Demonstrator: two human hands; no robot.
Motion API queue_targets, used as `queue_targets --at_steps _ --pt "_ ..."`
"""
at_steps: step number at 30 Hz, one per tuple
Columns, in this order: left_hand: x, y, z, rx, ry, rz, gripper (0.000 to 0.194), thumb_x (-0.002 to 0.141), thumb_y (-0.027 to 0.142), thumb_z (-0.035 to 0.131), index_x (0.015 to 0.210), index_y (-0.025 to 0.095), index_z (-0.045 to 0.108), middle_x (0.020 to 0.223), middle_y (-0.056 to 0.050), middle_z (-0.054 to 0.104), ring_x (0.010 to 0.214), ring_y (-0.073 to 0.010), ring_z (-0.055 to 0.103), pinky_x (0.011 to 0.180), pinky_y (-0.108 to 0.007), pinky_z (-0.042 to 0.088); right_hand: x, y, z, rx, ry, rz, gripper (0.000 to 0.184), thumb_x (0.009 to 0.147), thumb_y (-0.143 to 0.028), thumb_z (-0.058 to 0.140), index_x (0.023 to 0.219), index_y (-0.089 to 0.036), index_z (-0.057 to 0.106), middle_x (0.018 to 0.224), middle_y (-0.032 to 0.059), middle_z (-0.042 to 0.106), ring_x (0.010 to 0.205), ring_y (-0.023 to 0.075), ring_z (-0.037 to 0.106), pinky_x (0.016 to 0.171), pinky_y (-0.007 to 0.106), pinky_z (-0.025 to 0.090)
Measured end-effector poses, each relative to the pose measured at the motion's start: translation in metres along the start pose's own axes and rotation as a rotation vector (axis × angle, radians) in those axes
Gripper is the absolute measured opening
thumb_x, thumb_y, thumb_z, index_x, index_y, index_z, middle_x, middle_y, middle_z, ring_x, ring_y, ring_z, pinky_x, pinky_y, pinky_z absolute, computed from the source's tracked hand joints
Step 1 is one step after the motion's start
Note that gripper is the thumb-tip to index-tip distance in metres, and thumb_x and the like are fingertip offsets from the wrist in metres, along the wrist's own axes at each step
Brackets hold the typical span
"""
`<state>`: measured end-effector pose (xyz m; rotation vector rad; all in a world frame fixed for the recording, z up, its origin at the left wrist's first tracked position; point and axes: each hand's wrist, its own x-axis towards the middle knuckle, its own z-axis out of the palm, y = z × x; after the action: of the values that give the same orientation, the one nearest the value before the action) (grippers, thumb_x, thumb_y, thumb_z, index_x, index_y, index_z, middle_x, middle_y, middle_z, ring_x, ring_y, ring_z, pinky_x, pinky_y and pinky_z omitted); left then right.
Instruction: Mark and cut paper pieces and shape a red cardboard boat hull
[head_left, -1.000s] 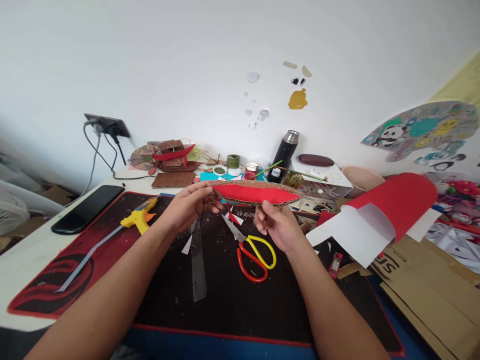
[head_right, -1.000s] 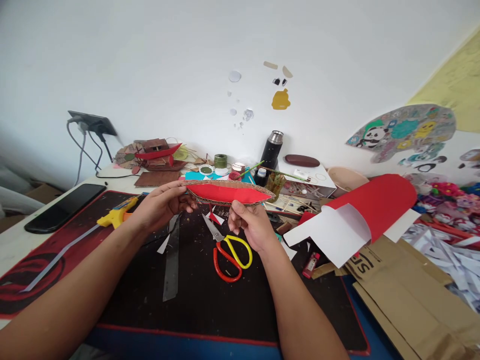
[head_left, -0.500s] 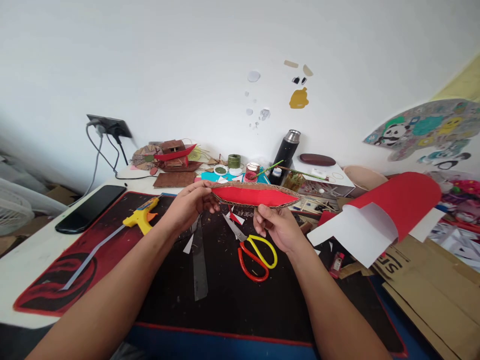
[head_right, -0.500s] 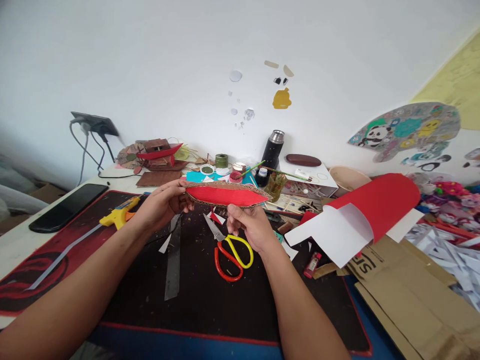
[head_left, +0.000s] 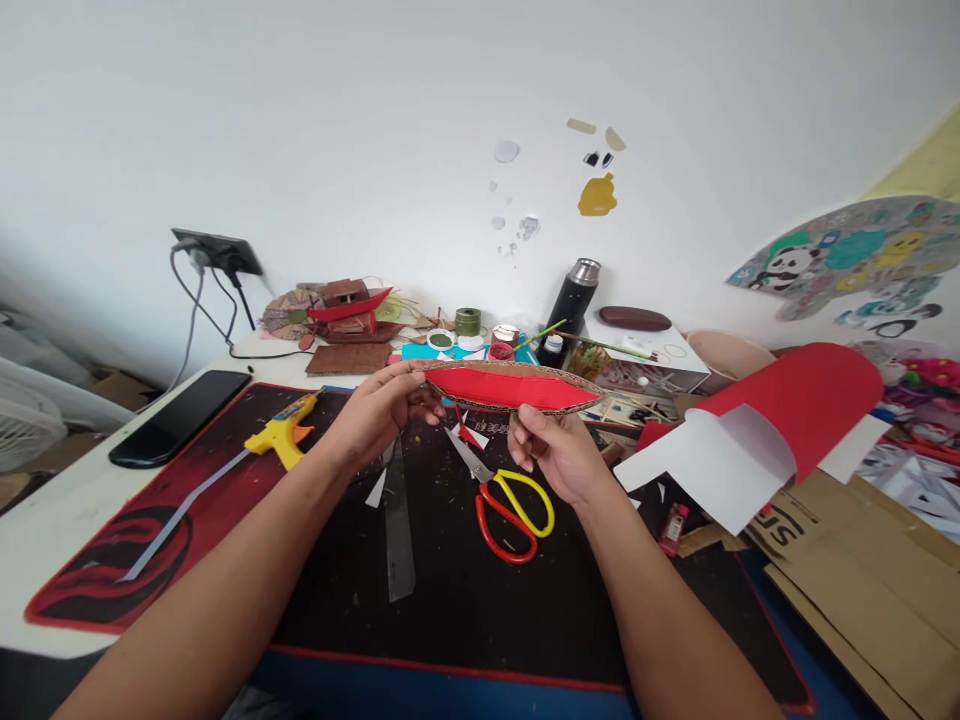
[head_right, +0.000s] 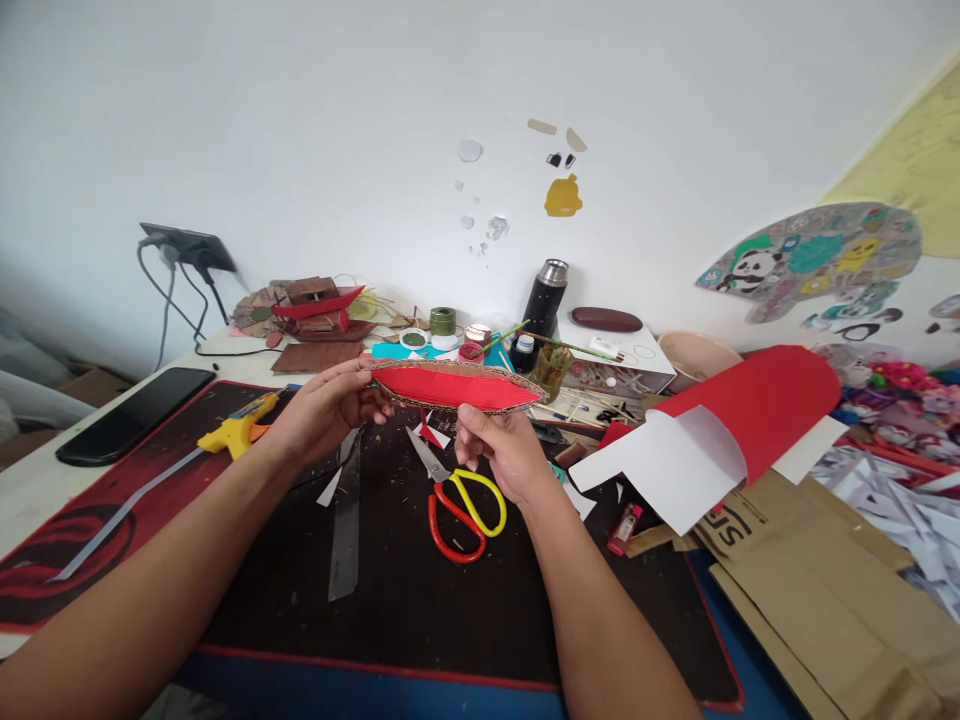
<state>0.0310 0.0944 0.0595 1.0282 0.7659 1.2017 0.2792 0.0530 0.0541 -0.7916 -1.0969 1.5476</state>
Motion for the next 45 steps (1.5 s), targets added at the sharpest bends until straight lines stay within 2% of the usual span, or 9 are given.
queue_targets --at_steps 5,18,30,45 --pt "0.000 -0.001 -0.001 0.018 0.008 0.000 0.020 0.078 0.027 0.082 0.091 0.014 0.072 0.077 -0.008 0.075 0.067 -0.0201 0.072 0.059 -0.028 0.058 0.000 0.001 0.000 -0.007 -0.001 0.004 0.054 0.077 -0.059 0.096 0.062 -0.017 0.066 0.057 -0.0011 0.058 0.048 0.0113 0.057 0.042 0.021 0.037" --pt "0.002 -0.002 0.002 0.014 0.080 0.015 0.015 0.073 0.023 0.076 0.084 0.015 0.072 0.076 -0.007 0.074 0.062 -0.0174 0.069 0.056 -0.027 0.056 -0.003 0.002 0.004 -0.041 -0.002 0.026 0.052 0.076 -0.057 0.096 0.061 -0.017 0.067 0.056 -0.0001 0.060 0.049 0.0124 0.058 0.044 0.023 0.040" --pt "0.004 -0.002 0.000 -0.030 0.148 -0.019 0.019 0.066 0.021 0.076 0.082 0.015 0.067 0.067 -0.003 0.069 0.057 -0.0161 0.066 0.050 -0.023 0.050 -0.003 0.005 0.006 -0.082 -0.022 0.014 0.052 0.076 -0.059 0.096 0.063 -0.018 0.067 0.056 -0.0002 0.062 0.049 0.0126 0.060 0.044 0.022 0.043" --pt "0.006 0.004 0.004 -0.172 0.183 -0.151 0.018 0.067 0.016 0.067 0.085 0.017 0.065 0.068 -0.001 0.066 0.051 -0.0136 0.061 0.044 -0.021 0.046 -0.003 0.012 0.007 -0.112 -0.050 0.002 0.045 0.081 -0.058 0.093 0.072 -0.020 0.070 0.056 0.0006 0.065 0.048 0.0142 0.060 0.044 0.024 0.044"
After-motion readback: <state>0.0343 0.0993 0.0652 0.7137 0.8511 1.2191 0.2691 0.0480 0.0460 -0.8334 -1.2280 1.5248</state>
